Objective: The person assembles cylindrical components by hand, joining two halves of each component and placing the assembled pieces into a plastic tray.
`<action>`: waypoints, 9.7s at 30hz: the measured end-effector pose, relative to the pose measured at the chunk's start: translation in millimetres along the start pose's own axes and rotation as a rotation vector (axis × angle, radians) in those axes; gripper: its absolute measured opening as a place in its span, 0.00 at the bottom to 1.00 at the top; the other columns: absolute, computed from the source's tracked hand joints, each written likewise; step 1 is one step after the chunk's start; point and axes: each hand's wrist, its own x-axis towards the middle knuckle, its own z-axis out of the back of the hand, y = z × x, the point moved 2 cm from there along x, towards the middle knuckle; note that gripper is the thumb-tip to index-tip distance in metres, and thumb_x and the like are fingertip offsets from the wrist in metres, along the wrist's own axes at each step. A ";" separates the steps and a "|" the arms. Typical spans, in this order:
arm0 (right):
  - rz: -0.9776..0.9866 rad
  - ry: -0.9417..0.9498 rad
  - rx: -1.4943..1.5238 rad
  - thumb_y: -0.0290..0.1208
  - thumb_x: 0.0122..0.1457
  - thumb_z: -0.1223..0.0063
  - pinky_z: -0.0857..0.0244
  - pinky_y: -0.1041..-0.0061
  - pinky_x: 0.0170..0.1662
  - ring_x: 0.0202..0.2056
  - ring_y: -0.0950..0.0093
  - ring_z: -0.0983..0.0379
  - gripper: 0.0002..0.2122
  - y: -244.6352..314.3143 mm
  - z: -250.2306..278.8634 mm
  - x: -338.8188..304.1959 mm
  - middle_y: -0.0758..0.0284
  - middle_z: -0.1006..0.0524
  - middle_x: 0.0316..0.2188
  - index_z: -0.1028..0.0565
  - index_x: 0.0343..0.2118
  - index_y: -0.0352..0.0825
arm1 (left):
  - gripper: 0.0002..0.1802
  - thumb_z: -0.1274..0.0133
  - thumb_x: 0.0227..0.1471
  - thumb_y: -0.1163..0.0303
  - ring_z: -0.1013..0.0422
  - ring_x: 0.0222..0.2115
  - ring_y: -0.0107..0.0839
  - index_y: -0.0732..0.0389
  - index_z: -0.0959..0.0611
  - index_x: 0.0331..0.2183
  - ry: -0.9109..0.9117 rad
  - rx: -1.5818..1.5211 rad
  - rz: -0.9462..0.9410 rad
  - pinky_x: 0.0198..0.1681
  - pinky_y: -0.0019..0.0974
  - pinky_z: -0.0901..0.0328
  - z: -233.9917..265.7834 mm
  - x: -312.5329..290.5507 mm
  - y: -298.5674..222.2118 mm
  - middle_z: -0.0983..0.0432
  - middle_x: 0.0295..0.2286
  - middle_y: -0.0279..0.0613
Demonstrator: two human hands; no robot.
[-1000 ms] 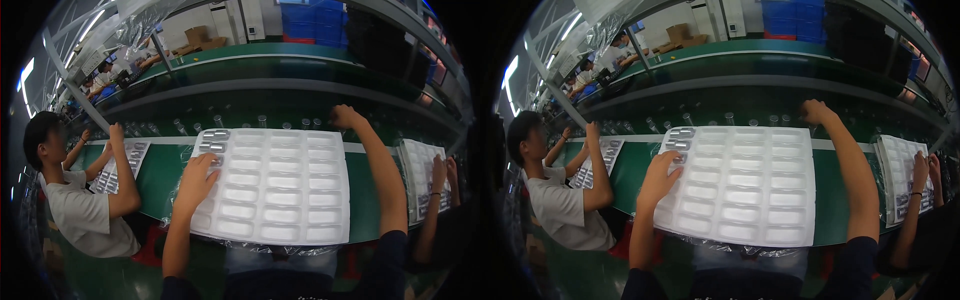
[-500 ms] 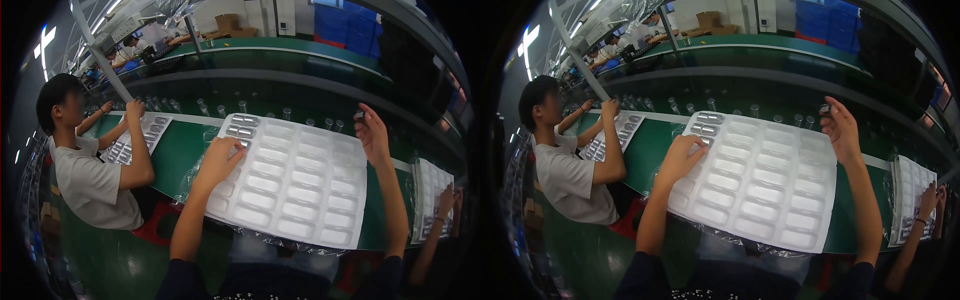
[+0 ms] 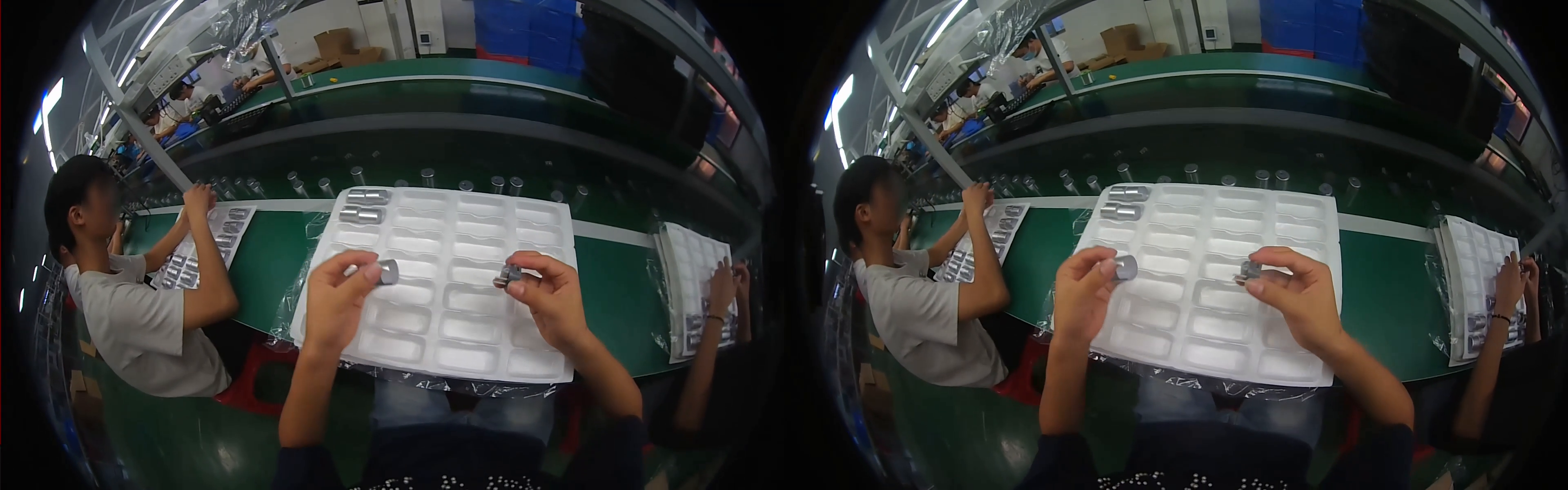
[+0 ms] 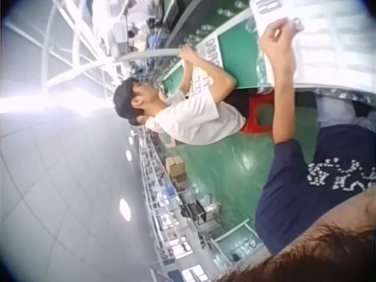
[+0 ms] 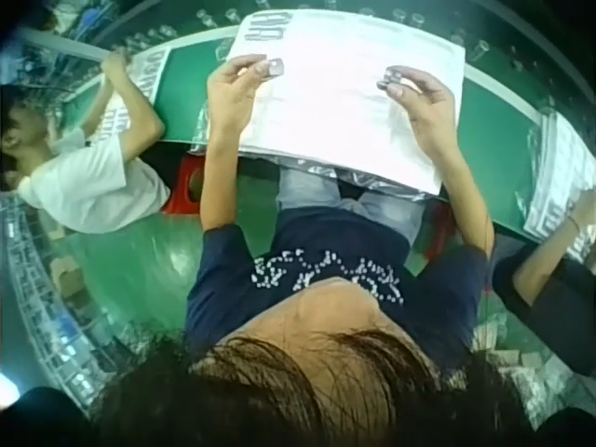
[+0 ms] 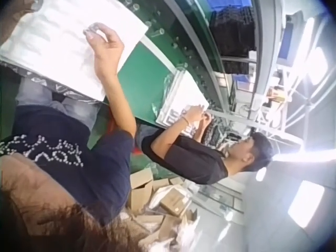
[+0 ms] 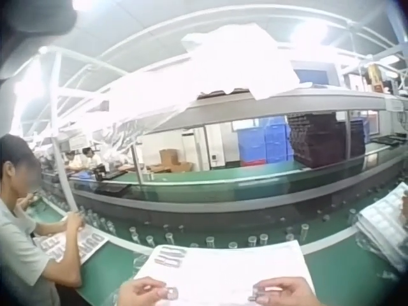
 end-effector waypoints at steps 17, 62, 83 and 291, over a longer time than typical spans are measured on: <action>0.452 0.296 -0.700 0.18 0.45 0.31 0.28 0.77 0.42 0.40 0.68 0.23 0.17 28.8 -38.3 -49.8 0.56 0.23 0.40 0.20 0.40 0.26 | 0.13 0.44 0.58 0.70 0.26 0.29 0.25 0.71 0.17 0.40 0.104 -0.197 0.294 0.32 0.28 0.31 -84.7 -74.7 48.9 0.20 0.32 0.43; 0.343 -0.484 -1.284 0.21 0.52 0.41 0.31 0.73 0.46 0.40 0.73 0.24 0.23 54.9 151.6 75.6 0.60 0.21 0.40 0.29 0.53 0.30 | 0.19 0.44 0.50 0.73 0.30 0.43 0.50 0.65 0.22 0.46 0.168 1.422 -0.488 0.48 0.41 0.35 -0.2 43.4 -25.8 0.26 0.44 0.52; -0.288 -0.026 -1.895 0.43 0.58 0.43 0.45 0.51 0.57 0.48 0.60 0.26 0.15 -6.4 141.4 233.0 0.56 0.21 0.42 0.19 0.39 0.37 | 0.14 0.40 0.52 0.68 0.39 0.45 0.43 0.65 0.16 0.40 0.297 1.498 -0.282 0.47 0.37 0.37 37.6 117.3 5.6 0.35 0.42 0.49; 1.051 0.500 -1.250 0.26 0.45 0.37 0.41 0.84 0.30 0.37 0.76 0.20 0.09 45.7 -25.2 -67.7 0.71 0.18 0.35 0.19 0.32 0.37 | 0.22 0.36 0.43 0.69 0.26 0.20 0.31 0.64 0.25 0.40 0.418 0.558 -0.029 0.24 0.32 0.33 -115.9 -83.3 48.4 0.25 0.21 0.44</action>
